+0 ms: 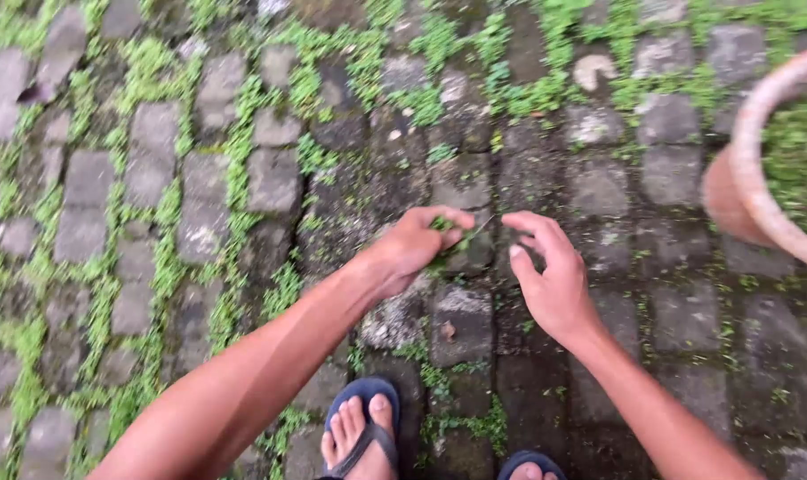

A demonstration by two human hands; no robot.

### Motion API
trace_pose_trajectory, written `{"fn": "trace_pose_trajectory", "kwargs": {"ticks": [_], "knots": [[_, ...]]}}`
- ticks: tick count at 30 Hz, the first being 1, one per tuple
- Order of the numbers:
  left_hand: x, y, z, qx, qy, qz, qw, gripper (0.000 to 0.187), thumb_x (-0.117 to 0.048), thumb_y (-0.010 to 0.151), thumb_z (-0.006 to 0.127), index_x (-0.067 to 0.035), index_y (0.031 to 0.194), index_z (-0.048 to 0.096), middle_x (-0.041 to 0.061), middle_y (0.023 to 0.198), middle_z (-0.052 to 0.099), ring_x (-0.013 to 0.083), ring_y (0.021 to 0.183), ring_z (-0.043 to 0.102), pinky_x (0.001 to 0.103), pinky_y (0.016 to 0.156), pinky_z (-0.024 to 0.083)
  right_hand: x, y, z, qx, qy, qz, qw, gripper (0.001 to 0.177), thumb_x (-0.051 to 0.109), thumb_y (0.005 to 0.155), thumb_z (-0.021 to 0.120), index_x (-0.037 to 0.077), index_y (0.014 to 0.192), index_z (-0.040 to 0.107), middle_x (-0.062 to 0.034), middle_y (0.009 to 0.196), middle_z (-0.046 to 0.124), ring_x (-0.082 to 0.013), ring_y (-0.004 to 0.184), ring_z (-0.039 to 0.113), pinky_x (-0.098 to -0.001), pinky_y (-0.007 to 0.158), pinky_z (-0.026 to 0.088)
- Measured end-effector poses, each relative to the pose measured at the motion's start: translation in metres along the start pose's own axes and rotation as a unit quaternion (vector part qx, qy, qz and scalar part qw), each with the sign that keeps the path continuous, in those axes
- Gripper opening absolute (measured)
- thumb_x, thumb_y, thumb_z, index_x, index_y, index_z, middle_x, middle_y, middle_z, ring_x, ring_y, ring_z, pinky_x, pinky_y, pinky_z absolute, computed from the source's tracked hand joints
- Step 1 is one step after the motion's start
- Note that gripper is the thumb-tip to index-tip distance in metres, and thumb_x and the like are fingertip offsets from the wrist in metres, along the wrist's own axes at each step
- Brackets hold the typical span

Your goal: Pulling weeds from the cracks between paving stones by hand and collecting them in a bucket.

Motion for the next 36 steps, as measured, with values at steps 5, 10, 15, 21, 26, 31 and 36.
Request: {"fn": "trace_pose_trajectory", "kwargs": {"ticks": [5,10,15,21,26,31,36], "knots": [[-0.086,0.089,0.174,0.087,-0.169,0.076,0.979,0.021,-0.004,0.095,0.064,-0.006,0.113,0.074,0.022,0.100,0.070,0.0305,0.087,0.069,0.046,0.070,0.060,0.002,0.003,-0.103,-0.222,0.135,0.044,0.965,0.041,0.005,0.099,0.053,0.009,0.140,0.055,-0.0145,0.130,0.058,-0.0243,0.124,0.056,-0.0432,0.105,0.052],[-0.177,0.117,0.339,0.185,-0.173,0.205,0.945,0.022,-0.005,0.094,0.068,-0.005,0.116,0.073,0.013,0.116,0.075,0.0214,0.099,0.066,0.033,0.089,0.053,-0.024,-0.013,-0.262,-0.379,0.141,-0.010,0.914,0.041,0.003,0.102,0.045,0.020,0.139,0.052,-0.0011,0.139,0.054,-0.0137,0.128,0.053,-0.0315,0.098,0.058],[-0.175,0.118,0.374,0.117,0.360,0.382,0.843,0.100,-0.050,0.090,0.062,-0.024,0.164,0.000,0.024,0.124,0.075,0.0457,0.114,0.071,0.053,0.092,0.054,-0.075,-0.061,-0.343,-0.337,-0.282,0.109,0.891,0.025,0.014,0.107,0.064,0.020,0.125,0.079,-0.0024,0.108,0.073,-0.0166,0.089,0.060,-0.0339,0.081,0.045],[-0.133,0.055,0.337,0.224,0.622,0.490,0.569,0.080,-0.071,0.087,0.013,-0.018,0.106,0.069,0.008,0.080,0.073,0.0309,0.104,0.071,0.067,0.119,0.028,-0.101,-0.092,-0.307,-0.365,-0.272,0.117,0.883,0.005,0.016,0.100,0.083,0.012,0.101,0.082,-0.0016,0.097,0.077,-0.0143,0.089,0.068,-0.0318,0.085,0.050],[-0.106,0.054,0.331,0.148,0.714,0.491,0.477,0.069,-0.044,0.085,0.069,-0.023,0.146,0.043,0.005,0.144,0.054,0.0284,0.141,0.043,0.060,0.125,0.017,-0.110,-0.089,-0.291,-0.410,-0.304,-0.020,0.859,0.022,-0.006,0.096,0.075,0.008,0.112,0.079,-0.0136,0.121,0.072,-0.0300,0.119,0.063,-0.0412,0.104,0.044],[-0.116,0.077,0.359,0.034,0.705,0.454,0.544,0.036,-0.010,0.092,0.058,-0.025,0.124,0.065,0.003,0.118,0.073,0.0354,0.123,0.057,0.085,0.116,0.014,-0.103,-0.083,-0.297,-0.479,-0.201,0.001,0.854,0.030,-0.009,0.092,0.064,0.008,0.114,0.077,-0.0168,0.127,0.065,-0.0293,0.119,0.061,-0.0381,0.098,0.050],[-0.153,0.043,0.337,0.090,0.729,0.387,0.558,0.026,-0.031,0.089,0.083,-0.026,0.113,0.074,-0.006,0.092,0.080,0.0282,0.113,0.067,0.076,0.117,0.032,-0.095,-0.088,-0.300,-0.484,-0.168,-0.016,0.859,0.027,-0.012,0.097,0.064,0.006,0.113,0.075,-0.0150,0.123,0.069,-0.0298,0.120,0.061,-0.0416,0.110,0.044]]}}
Point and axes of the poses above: each hand's wrist, its own y-axis towards the middle knuckle, its own z-axis out of the palm, x = y × z, the point moved 6 cm from there along y, towards the middle knuckle
